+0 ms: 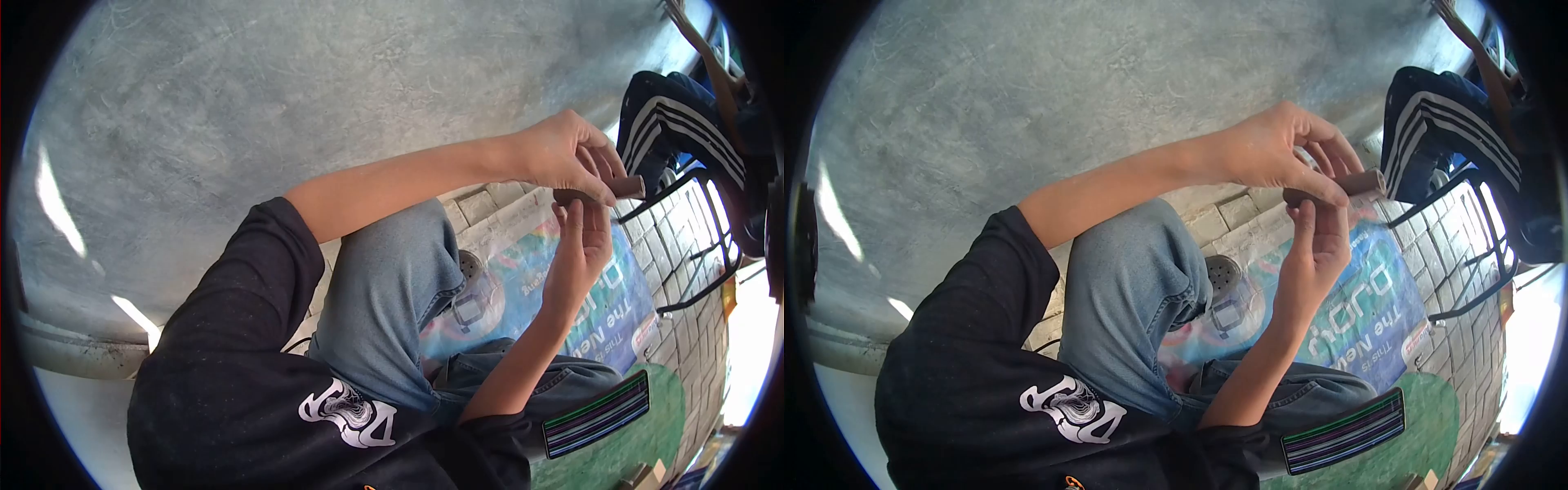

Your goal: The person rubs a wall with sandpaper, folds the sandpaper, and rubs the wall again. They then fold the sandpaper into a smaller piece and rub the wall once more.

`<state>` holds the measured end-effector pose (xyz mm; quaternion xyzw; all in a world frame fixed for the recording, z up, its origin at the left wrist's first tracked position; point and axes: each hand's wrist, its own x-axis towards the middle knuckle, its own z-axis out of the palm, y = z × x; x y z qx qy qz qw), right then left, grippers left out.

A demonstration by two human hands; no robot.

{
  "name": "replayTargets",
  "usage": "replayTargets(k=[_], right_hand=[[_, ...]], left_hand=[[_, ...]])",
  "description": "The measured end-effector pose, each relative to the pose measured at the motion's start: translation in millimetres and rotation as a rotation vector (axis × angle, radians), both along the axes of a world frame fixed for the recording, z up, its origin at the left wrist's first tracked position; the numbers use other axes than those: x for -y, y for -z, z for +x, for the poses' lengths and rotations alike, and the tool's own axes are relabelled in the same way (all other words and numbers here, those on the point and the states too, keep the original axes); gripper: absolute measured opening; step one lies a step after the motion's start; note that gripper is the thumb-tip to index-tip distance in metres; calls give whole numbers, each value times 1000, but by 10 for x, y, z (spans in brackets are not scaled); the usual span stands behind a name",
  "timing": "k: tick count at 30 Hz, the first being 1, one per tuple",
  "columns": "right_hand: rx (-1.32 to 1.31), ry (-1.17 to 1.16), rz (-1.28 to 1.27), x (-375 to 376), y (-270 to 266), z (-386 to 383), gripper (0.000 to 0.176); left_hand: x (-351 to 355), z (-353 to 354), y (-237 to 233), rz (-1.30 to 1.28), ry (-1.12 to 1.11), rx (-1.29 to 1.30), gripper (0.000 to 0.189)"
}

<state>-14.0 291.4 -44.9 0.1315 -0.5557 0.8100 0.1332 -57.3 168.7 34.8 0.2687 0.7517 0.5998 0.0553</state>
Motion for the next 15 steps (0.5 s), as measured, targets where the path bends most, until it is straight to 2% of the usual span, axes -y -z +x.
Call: replayTargets(k=[3,6,10,15], right_hand=[[-10,-43,-53,16,-16,-8,25],[-14,-59,-48,-8,-33,0,25],[21,-47,-107,-25,-9,-10,26],[40,-26,-122,-44,-6,-7,29]], left_hand=[[7,-6,7,6,-17,-46,37],[14,15,-33,-102,-133,-67,36],[5,43,-57,-121,-116,-70,36],[13,46,-74,-28,-94,12,32]])
